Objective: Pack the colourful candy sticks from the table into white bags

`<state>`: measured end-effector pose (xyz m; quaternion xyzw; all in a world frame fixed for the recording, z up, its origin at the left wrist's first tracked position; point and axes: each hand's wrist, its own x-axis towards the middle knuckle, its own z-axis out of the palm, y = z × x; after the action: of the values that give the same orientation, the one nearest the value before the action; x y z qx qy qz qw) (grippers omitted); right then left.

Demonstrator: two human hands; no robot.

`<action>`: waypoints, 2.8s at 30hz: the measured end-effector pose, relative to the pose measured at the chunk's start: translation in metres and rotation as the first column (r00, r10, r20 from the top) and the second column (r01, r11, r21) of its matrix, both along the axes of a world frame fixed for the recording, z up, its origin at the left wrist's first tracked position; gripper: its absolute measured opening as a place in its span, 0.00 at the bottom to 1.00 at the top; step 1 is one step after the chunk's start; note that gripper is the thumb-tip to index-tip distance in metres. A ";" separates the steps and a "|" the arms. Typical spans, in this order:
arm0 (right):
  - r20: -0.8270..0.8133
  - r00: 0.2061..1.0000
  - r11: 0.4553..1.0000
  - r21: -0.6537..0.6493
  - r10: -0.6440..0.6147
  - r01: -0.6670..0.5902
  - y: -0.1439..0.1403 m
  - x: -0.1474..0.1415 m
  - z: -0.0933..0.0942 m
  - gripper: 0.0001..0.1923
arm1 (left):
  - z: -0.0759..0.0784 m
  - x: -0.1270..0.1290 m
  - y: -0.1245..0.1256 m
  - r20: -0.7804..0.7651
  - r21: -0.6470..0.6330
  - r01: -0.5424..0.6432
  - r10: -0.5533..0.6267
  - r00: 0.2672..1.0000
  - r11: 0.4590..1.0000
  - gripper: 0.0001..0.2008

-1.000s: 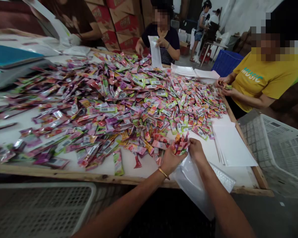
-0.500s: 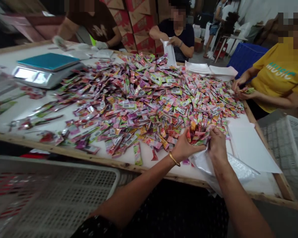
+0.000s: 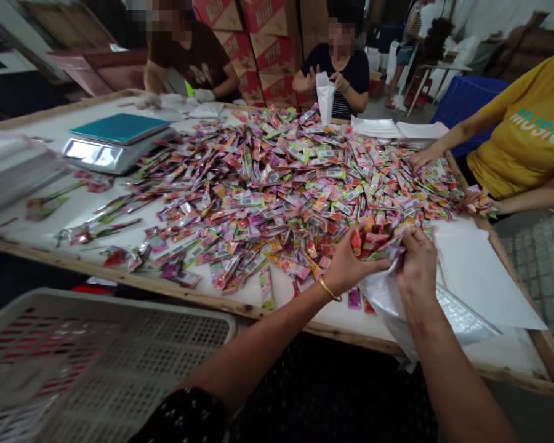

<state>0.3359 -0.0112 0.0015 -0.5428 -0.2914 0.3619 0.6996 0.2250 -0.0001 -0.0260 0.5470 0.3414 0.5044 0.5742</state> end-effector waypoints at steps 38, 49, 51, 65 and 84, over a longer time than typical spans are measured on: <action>-0.311 0.944 0.986 0.152 0.112 -0.067 0.011 -0.004 0.025 0.06 | 0.029 -0.003 0.055 -0.376 0.753 0.117 0.278 0.884 0.648 0.25; -0.264 0.964 0.985 0.169 0.037 0.009 0.006 0.007 0.016 0.06 | 0.040 -0.010 0.037 -0.594 0.480 0.377 -0.023 0.804 0.792 0.22; -0.258 0.965 0.988 0.156 0.037 0.004 0.005 0.009 0.016 0.06 | 0.048 -0.015 0.035 -0.701 0.498 0.373 0.110 0.705 0.783 0.22; -0.244 0.970 0.982 0.182 0.004 0.041 0.005 0.014 0.021 0.08 | 0.050 -0.007 0.053 -0.518 0.485 0.424 -0.140 0.844 0.765 0.17; -0.261 0.965 0.986 0.151 -0.032 0.073 0.005 0.011 0.018 0.08 | 0.032 -0.007 0.055 -0.544 0.361 0.493 -0.251 0.801 0.791 0.15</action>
<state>0.3464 -0.0062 0.0191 -0.4411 -0.2115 0.3860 0.7821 0.2182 0.0551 0.0060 0.8359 0.2133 0.2986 0.4083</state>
